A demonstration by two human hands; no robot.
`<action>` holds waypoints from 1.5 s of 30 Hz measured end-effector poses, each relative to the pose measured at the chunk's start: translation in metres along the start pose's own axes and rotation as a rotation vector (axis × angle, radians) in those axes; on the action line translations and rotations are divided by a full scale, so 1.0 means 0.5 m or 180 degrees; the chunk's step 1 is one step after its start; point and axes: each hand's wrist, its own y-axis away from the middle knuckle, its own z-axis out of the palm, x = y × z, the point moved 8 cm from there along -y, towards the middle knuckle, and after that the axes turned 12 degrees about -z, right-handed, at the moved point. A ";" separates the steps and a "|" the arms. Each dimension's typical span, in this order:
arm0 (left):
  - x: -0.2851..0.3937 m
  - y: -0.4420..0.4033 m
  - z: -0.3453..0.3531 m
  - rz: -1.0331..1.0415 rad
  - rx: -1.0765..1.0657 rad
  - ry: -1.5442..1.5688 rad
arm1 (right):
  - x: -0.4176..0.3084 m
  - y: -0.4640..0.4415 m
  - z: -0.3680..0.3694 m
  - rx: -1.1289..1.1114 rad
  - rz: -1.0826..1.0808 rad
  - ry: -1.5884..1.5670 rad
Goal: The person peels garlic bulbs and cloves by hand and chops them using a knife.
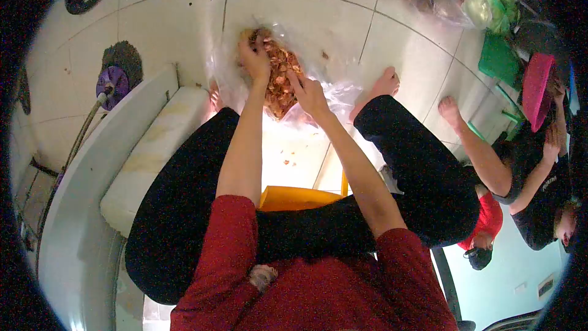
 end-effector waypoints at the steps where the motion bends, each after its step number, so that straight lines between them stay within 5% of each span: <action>1: -0.003 0.000 -0.002 0.0004 -0.0006 0.0000 | -0.010 -0.003 -0.007 0.0067 -0.0110 0.0231; 7: 0.045 0.015 -0.020 0.0295 0.0257 -0.0371 | -0.020 -0.002 -0.005 -0.0250 0.0041 0.0553; 9: 0.035 0.004 -0.006 -0.0205 -0.0199 -0.0423 | -0.021 -0.004 -0.002 -0.0180 -0.0168 0.0666; 17: -0.011 -0.017 0.020 -0.0202 -0.0398 -0.0309 | -0.044 -0.011 -0.015 -0.0335 -0.0571 0.1514; 19: -0.014 -0.018 0.023 -0.0040 -0.0315 -0.0436 | -0.053 -0.017 -0.036 -0.0356 0.0048 0.0997; 24: 0.000 -0.011 0.005 0.0228 0.0235 -0.0245 | -0.041 -0.039 -0.033 -0.0404 -0.0067 0.0904; 29: 0.014 -0.016 0.008 -0.0100 -0.0224 0.0162 | -0.031 -0.056 -0.030 -0.0554 -0.0106 0.1042; 31: 0.004 -0.010 0.021 -0.0344 -0.0448 0.0396 | -0.035 -0.064 -0.009 -0.0601 -0.0678 0.1081; 32: 0.013 0.000 0.011 -0.0197 -0.0024 0.0205 | -0.034 -0.069 0.003 -0.0622 -0.0868 0.1089; 33: 0.014 0.005 -0.003 -0.0041 0.0400 0.0013 | -0.032 -0.084 0.002 -0.0417 -0.0696 0.0912; 38: 0.013 -0.018 0.011 -0.0181 0.0038 -0.0170 | -0.045 -0.092 0.003 -0.0407 -0.0922 0.1039; 40: 0.019 -0.007 0.013 -0.0297 -0.0022 -0.0417 | -0.039 -0.095 -0.009 -0.0152 -0.0363 0.0482; 45: 0.036 0.004 0.004 -0.0097 0.0208 -0.0623 | -0.054 -0.093 -0.013 -0.0024 -0.0324 0.0389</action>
